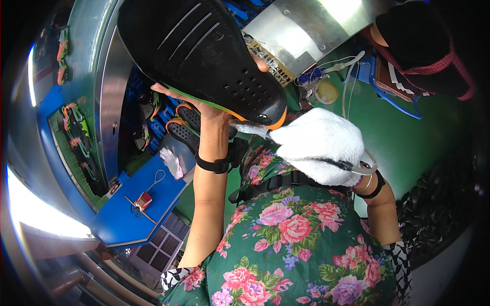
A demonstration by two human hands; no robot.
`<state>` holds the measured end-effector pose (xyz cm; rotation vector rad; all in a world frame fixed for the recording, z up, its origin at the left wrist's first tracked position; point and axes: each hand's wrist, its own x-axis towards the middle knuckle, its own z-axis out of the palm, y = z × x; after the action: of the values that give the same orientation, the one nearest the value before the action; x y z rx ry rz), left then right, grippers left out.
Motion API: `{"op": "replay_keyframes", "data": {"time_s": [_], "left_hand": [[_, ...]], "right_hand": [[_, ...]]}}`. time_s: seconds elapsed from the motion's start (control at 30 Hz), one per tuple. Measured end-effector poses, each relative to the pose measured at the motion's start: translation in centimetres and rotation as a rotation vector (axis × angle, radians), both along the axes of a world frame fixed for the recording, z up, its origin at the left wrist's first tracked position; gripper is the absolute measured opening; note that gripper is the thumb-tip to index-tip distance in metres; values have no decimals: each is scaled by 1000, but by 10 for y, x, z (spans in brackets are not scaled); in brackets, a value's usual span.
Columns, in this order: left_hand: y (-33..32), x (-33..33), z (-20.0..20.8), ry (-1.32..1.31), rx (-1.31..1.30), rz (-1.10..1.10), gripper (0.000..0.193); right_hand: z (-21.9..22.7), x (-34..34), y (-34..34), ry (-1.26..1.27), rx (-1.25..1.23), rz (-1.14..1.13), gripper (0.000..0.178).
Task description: Applying adhesive to the bottom of shoe soles using a brush at a manufacturing workstation.
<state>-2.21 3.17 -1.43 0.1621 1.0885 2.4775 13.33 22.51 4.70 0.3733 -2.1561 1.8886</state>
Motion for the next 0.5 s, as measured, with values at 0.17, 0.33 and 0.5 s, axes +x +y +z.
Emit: {"op": "replay_keyframes", "data": {"time_s": [0.17, 0.33, 0.5], "left_hand": [[10, -15, 0, 207, 284, -326, 108], [9, -11, 6, 227, 319, -348, 98], [8, -3, 2, 190, 160, -203, 113]], "right_hand": [[10, -5, 9, -70, -49, -41, 20], [2, -2, 9, -42, 9, 18, 20], [5, -5, -3, 28, -47, 24, 22]]}}
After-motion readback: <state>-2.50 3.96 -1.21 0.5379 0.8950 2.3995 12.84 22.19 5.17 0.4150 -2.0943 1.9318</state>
